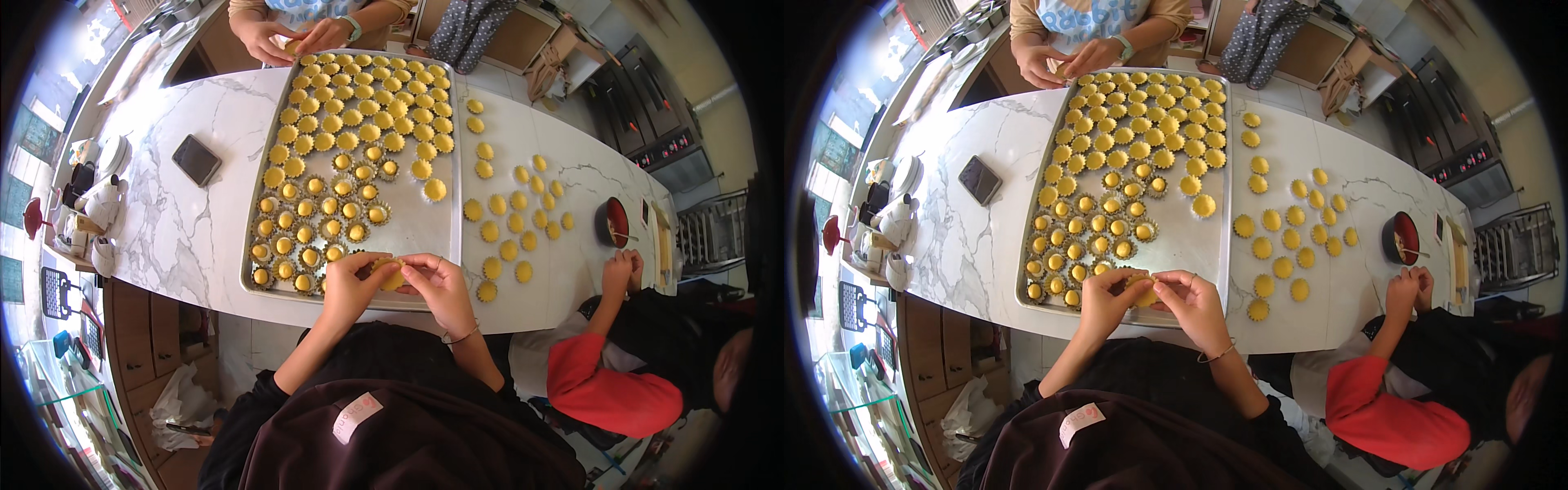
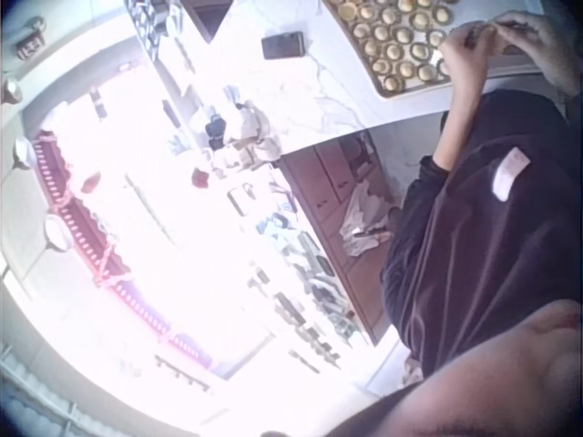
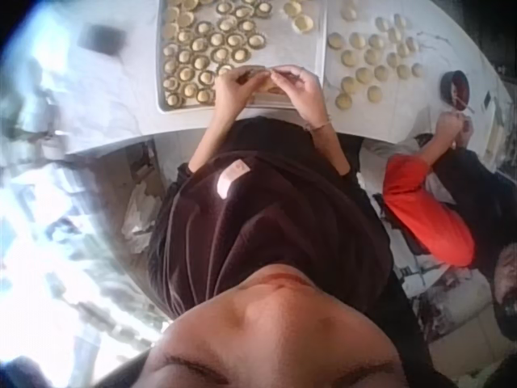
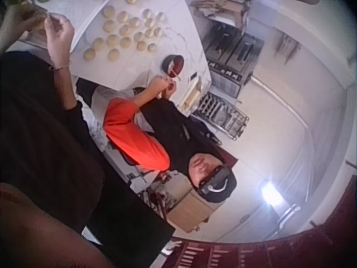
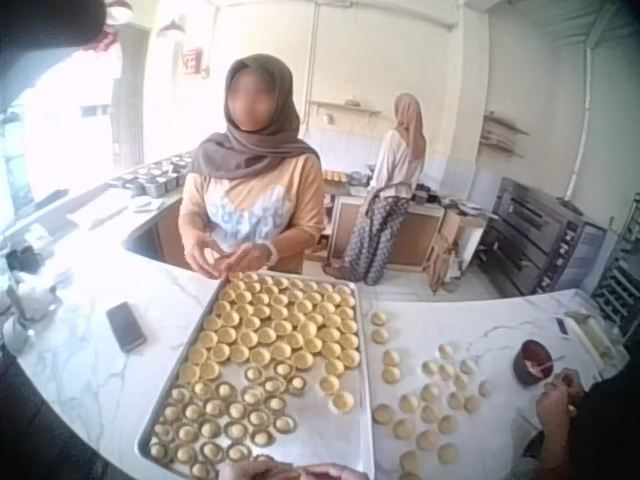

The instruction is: The person places dough balls into metal molds on a tray and presses the dough by hand.

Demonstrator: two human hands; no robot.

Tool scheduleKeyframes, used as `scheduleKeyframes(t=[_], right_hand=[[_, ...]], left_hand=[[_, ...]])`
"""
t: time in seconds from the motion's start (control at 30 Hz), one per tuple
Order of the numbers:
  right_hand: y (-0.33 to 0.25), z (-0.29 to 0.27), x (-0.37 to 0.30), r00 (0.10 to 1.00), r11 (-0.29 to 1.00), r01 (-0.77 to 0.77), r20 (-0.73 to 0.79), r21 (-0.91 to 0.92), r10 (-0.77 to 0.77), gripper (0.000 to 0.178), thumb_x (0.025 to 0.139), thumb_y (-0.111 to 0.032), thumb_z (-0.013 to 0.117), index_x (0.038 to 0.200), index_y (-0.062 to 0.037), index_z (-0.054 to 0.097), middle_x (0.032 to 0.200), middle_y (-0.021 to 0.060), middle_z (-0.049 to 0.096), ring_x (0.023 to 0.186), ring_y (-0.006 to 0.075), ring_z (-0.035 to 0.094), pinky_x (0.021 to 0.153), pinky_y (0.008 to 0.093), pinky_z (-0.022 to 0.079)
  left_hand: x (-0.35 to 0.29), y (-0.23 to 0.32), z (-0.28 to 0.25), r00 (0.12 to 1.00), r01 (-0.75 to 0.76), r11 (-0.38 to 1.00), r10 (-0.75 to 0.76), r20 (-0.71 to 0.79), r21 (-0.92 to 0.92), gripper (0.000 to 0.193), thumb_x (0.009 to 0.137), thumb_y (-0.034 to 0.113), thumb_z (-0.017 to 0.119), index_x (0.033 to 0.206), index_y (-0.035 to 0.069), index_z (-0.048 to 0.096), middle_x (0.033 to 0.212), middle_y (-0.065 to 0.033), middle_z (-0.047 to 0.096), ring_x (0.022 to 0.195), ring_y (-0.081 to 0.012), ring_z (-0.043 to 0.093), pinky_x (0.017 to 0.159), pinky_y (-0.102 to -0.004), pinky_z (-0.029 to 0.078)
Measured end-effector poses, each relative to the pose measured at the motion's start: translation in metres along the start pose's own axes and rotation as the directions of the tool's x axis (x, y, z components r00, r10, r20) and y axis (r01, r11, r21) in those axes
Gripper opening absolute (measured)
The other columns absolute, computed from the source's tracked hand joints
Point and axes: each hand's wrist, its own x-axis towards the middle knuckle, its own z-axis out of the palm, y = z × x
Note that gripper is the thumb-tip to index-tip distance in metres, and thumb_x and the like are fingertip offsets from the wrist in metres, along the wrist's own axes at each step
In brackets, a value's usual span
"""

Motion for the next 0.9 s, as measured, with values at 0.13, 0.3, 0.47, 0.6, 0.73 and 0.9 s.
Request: scheduleKeyframes(t=[0.13, 0.3, 0.47, 0.6, 0.73, 0.9], right_hand=[[0.001, -0.001, 0.001, 0.999, 0.999, 0.003, -0.053, 0.050, -0.001, 0.023, 0.091, -0.007, 0.058, 0.110, 0.0054, 0.057, 0.103, 0.0109, 0.062, 0.093, 0.0153, 0.062, 0.077, 0.0291, 0.057], [0.000, 0.005, 0.001, 0.999, 0.999, 0.025, -0.035, 0.024, -0.024, 0.024, 0.091, -0.006, 0.057, 0.111, 0.0069, 0.056, 0.104, 0.0125, 0.062, 0.094, 0.0168, 0.062, 0.079, 0.0306, 0.057], [-0.002, 0.002, 0.001, 0.999, 0.999, 0.019, -0.032, 0.041, -0.018, 0.023, 0.091, -0.005, 0.057, 0.111, 0.0063, 0.055, 0.104, 0.0118, 0.062, 0.094, 0.0172, 0.062, 0.080, 0.0306, 0.057], [-0.003, 0.007, -0.001, 0.998, 0.998, 0.059, -0.035, 0.034, -0.057, 0.023, 0.091, -0.005, 0.056, 0.112, 0.0064, 0.055, 0.104, 0.0118, 0.062, 0.095, 0.0174, 0.062, 0.080, 0.0310, 0.057], [-0.001, 0.006, 0.000, 0.997, 0.997, 0.071, -0.031, 0.027, -0.070, 0.024, 0.092, -0.006, 0.055, 0.112, 0.0069, 0.055, 0.104, 0.0124, 0.062, 0.095, 0.0176, 0.062, 0.080, 0.0315, 0.056], [-0.006, -0.001, -0.001, 0.999, 0.997, 0.027, -0.029, 0.068, -0.025, 0.024, 0.092, -0.006, 0.055, 0.112, 0.0069, 0.055, 0.104, 0.0123, 0.062, 0.095, 0.0175, 0.062, 0.080, 0.0313, 0.056]], left_hand=[[-0.004, -0.003, 0.005, 0.998, -0.022, 0.986, 0.011, -0.069, -0.168, 0.023, 0.082, 0.013, 0.070, 0.099, -0.002, 0.069, 0.077, -0.0098, 0.068, 0.065, -0.0075, 0.059, 0.058, -0.0221, 0.047], [-0.001, -0.010, 0.002, 1.000, -0.001, 0.997, -0.001, -0.027, -0.080, 0.027, 0.087, 0.012, 0.066, 0.108, -0.004, 0.065, 0.083, -0.0047, 0.067, 0.072, -0.0045, 0.056, 0.063, -0.0189, 0.047], [-0.003, -0.007, 0.004, 0.997, -0.060, 0.994, 0.056, -0.047, -0.092, 0.026, 0.089, 0.013, 0.064, 0.109, -0.004, 0.065, 0.084, -0.0054, 0.067, 0.075, -0.0054, 0.058, 0.064, -0.0191, 0.048], [-0.003, -0.008, 0.004, 0.996, 0.006, 0.991, -0.017, -0.082, -0.136, 0.024, 0.087, 0.012, 0.065, 0.104, -0.004, 0.067, 0.082, -0.0116, 0.069, 0.072, -0.0093, 0.063, 0.065, -0.0217, 0.050], [-0.002, -0.009, 0.001, 0.999, -0.016, 0.985, 0.010, -0.033, -0.174, 0.025, 0.089, 0.013, 0.063, 0.108, -0.003, 0.065, 0.084, -0.0086, 0.069, 0.074, -0.0084, 0.062, 0.066, -0.0210, 0.050], [0.000, -0.010, -0.010, 0.989, 0.112, 0.899, -0.058, 0.139, -0.423, 0.026, 0.092, 0.012, 0.058, 0.112, -0.004, 0.063, 0.095, -0.0092, 0.067, 0.080, -0.0111, 0.063, 0.071, -0.0242, 0.052]])
